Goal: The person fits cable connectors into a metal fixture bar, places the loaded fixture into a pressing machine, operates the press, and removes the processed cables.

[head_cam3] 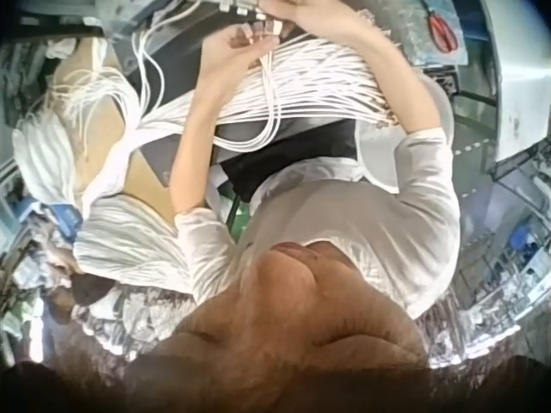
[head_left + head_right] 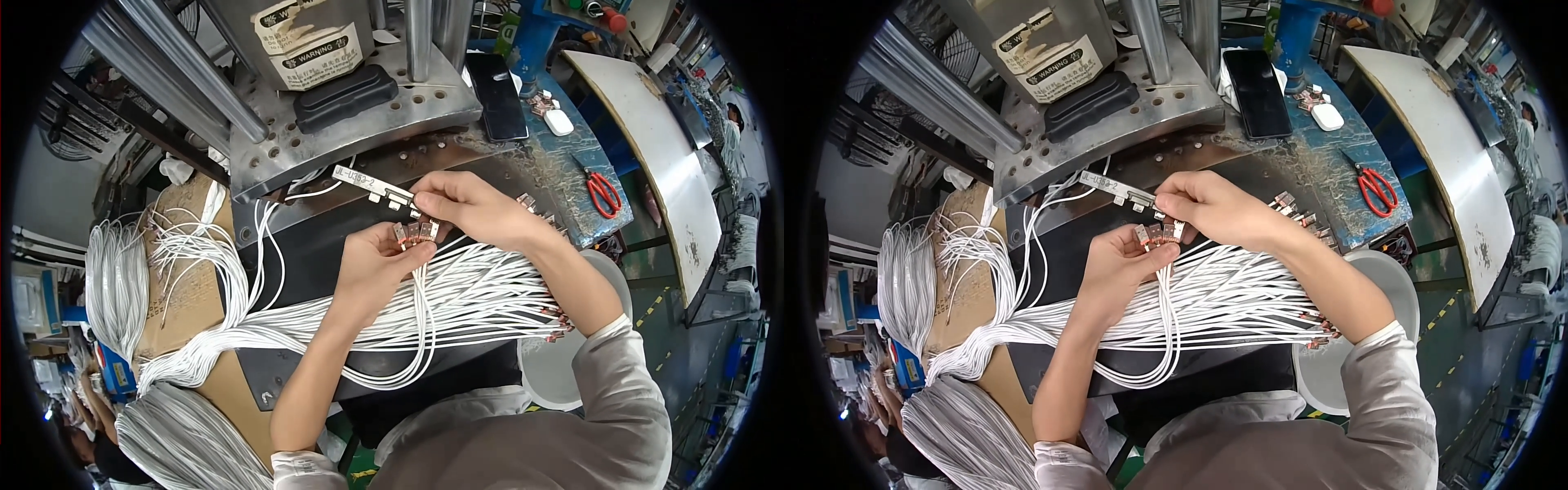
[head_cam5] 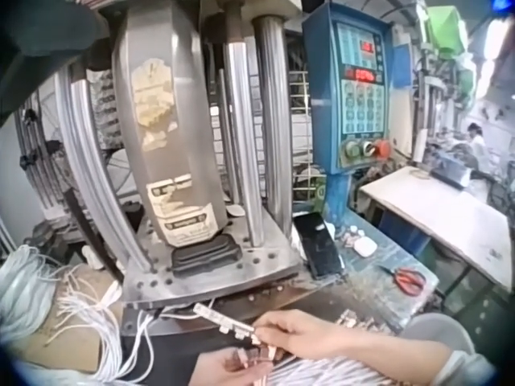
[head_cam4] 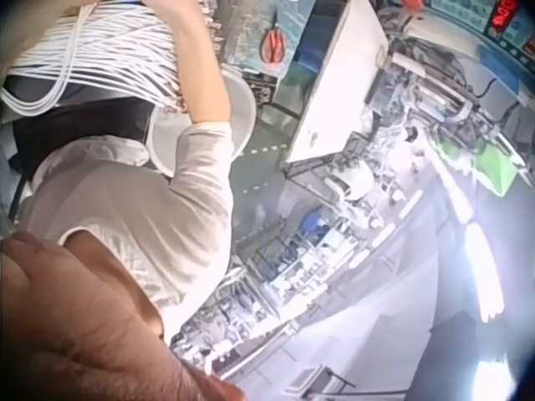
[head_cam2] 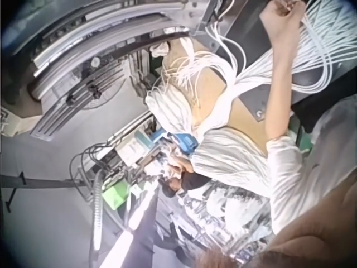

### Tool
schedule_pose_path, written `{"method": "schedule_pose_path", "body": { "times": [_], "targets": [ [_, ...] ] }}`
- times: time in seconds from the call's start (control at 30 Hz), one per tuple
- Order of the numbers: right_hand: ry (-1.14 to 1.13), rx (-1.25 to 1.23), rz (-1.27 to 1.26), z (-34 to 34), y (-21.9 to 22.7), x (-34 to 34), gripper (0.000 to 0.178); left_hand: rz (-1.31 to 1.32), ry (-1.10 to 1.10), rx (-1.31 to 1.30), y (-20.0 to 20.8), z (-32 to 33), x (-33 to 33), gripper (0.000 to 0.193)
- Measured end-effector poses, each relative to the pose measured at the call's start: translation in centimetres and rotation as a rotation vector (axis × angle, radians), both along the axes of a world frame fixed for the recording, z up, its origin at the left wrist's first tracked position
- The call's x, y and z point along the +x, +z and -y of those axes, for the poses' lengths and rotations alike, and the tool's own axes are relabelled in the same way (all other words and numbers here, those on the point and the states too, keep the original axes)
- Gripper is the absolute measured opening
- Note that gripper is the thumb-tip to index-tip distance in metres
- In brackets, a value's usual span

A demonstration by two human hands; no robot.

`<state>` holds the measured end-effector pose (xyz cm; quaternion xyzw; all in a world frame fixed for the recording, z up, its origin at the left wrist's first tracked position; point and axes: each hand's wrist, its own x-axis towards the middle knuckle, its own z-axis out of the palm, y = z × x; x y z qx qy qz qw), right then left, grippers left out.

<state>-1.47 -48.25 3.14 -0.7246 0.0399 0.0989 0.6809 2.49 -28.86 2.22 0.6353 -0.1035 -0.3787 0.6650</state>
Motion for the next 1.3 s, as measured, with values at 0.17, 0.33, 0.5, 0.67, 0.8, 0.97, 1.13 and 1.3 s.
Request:
{"method": "schedule_pose_path", "body": {
  "times": [0.17,0.33,0.5,0.67,0.8,0.97,1.13,1.3],
  "targets": [
    [-0.006,-0.064,-0.072,0.6,1.6,-0.5,0.029,-0.077,0.017,-0.051,-0.2,-0.4,0.4,0.013],
    [0.008,-0.044,0.021,0.5,1.0,-0.5,0.028,-0.083,-0.007,-0.004,0.2,-0.4,0.5,0.013],
    [0.051,-0.088,0.034,0.5,0.9,-0.7,0.027,-0.132,0.005,-0.011,0.2,-0.6,0.5,0.016],
    [0.047,-0.039,-0.039,1.3,1.3,-0.7,0.027,-0.143,-0.044,0.025,0.4,-0.7,0.7,0.018],
    [0.056,-0.042,-0.022,1.2,1.2,-0.6,0.027,-0.161,-0.057,-0.038,0.1,-1.1,0.8,0.021],
    [0.032,-0.071,-0.039,1.4,1.2,-0.8,0.028,-0.168,-0.094,-0.047,1.4,-2.4,1.2,0.029],
    [0.001,-0.11,-0.073,1.3,1.1,-0.6,0.034,-0.174,-0.24,0.006,1.2,-2.9,1.4,0.036],
    [0.041,-0.099,-0.076,1.3,0.5,-0.6,0.035,-0.146,-0.184,0.006,1.2,-2.3,1.2,0.036]
  ]
}}
